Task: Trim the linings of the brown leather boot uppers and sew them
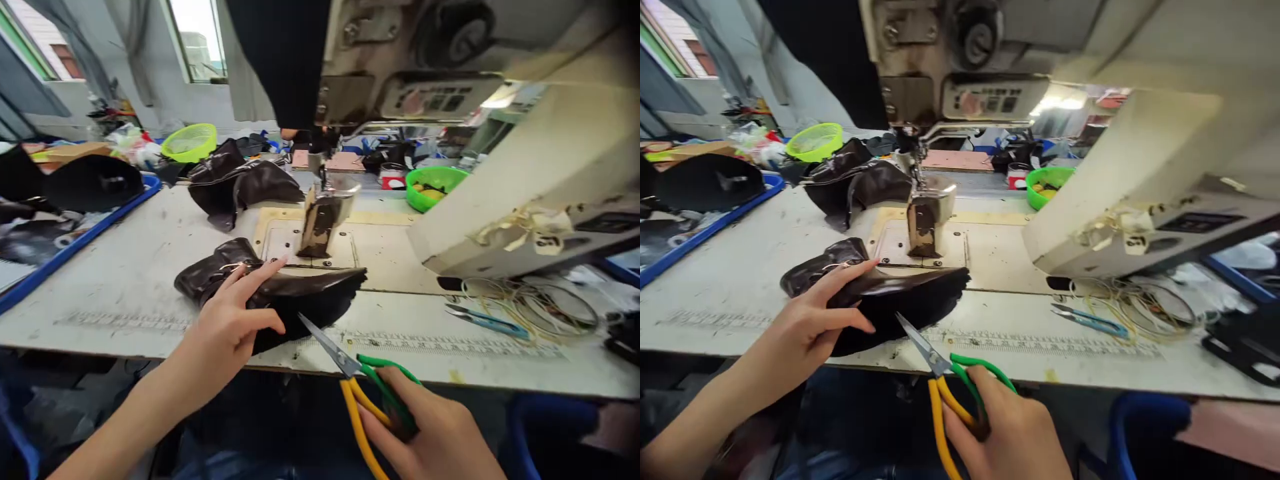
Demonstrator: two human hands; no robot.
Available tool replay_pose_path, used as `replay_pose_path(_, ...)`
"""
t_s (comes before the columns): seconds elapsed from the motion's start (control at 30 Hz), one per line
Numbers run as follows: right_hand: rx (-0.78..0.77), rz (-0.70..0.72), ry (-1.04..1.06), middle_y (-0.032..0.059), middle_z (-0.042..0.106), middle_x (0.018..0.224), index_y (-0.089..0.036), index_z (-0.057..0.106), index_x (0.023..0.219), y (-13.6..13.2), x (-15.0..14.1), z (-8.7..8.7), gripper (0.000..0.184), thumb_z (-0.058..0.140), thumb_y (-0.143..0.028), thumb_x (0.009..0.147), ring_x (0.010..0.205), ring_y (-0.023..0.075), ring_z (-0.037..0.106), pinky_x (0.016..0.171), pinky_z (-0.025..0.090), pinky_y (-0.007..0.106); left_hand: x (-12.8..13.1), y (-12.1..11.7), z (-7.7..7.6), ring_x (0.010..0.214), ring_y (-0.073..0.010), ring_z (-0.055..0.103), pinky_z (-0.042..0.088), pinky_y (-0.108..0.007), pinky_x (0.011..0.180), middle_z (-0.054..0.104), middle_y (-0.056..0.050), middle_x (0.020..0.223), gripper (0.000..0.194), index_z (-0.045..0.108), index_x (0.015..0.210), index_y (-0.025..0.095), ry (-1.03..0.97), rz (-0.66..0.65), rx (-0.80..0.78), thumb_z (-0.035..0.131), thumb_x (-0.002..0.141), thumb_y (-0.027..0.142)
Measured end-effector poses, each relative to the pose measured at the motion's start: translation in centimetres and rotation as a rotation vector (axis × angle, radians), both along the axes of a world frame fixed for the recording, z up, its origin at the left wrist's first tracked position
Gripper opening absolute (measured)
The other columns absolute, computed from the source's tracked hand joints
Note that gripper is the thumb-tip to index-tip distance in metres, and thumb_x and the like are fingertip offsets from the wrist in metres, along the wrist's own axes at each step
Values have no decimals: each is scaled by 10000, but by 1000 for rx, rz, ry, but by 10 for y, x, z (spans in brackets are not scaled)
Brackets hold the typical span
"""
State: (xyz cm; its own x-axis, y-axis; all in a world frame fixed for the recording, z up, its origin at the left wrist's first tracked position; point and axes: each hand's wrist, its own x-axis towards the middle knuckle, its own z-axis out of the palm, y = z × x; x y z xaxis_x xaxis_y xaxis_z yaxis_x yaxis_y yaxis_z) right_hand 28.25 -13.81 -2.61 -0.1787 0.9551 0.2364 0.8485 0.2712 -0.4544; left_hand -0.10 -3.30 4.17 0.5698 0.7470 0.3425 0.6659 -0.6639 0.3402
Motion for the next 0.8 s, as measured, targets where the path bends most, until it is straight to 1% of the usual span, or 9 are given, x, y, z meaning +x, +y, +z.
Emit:
replay_pose_path(0.03,16,11,-43,-37,730,726,-253,603,1049,6,-5,3,210,645,-364,875,477,153,655,433,465,236,1,-2,-3,1490,-261,341,303,-550,1211,294,-41,1640,561,740,1010,265,114,16,75,337,787,-54)
replay_pose_path(0.1,92,7,-154,-18,716,710,-237,579,995,15,-14,8,204,642,-364,848,474,183,656,418,423,273,6,-6,-9,1493,-335,318,314,-612,1185,287,-135,1634,601,701,1204,223,308,69,184,388,771,-51)
replay_pose_path(0.17,146,17,-250,-13,704,714,-231,561,979,19,-18,11,230,639,-386,828,504,210,670,436,415,300,13,-8,-15,1446,-401,379,336,-650,1154,347,-188,1595,480,724,1175,184,411,107,230,478,802,9)
replay_pose_path(0.23,166,27,-302,-16,692,713,-228,555,970,20,-16,13,237,630,-395,818,515,213,670,444,405,311,18,-7,-18,1371,-424,468,370,-665,1122,440,-189,1536,328,779,1012,189,441,113,247,537,826,68)
replay_pose_path(0.33,189,30,-340,-20,671,692,-231,559,926,21,-11,17,217,620,-404,811,489,200,646,439,373,316,21,-4,-18,1298,-425,535,413,-664,1076,529,-184,1460,267,793,844,203,438,110,266,562,822,70)
replay_pose_path(0.4,188,22,-355,-30,654,672,-241,556,885,23,-13,19,185,629,-388,800,483,195,635,450,352,320,22,-3,-18,1276,-428,550,421,-671,1055,547,-187,1441,268,790,808,203,429,117,280,565,810,59)
replay_pose_path(0.53,175,-3,-348,-42,616,651,-254,528,806,30,-28,21,177,677,-296,720,501,190,624,470,297,329,23,-1,-18,1270,-410,560,428,-663,1042,554,-169,1445,280,785,822,201,405,121,297,531,844,86)
replay_pose_path(0.63,191,-3,-348,-49,578,629,-257,507,783,33,-36,16,191,669,-239,685,472,184,583,458,252,332,22,1,-19,1247,-397,585,460,-638,1019,579,-168,1422,316,787,837,191,385,112,320,486,871,100)
replay_pose_path(0.8,296,64,-273,-66,542,612,-235,513,847,33,-34,3,99,591,-226,787,443,146,524,441,234,312,19,2,-15,1213,-361,620,500,-593,999,622,-167,1374,310,788,871,180,349,97,321,483,909,142)
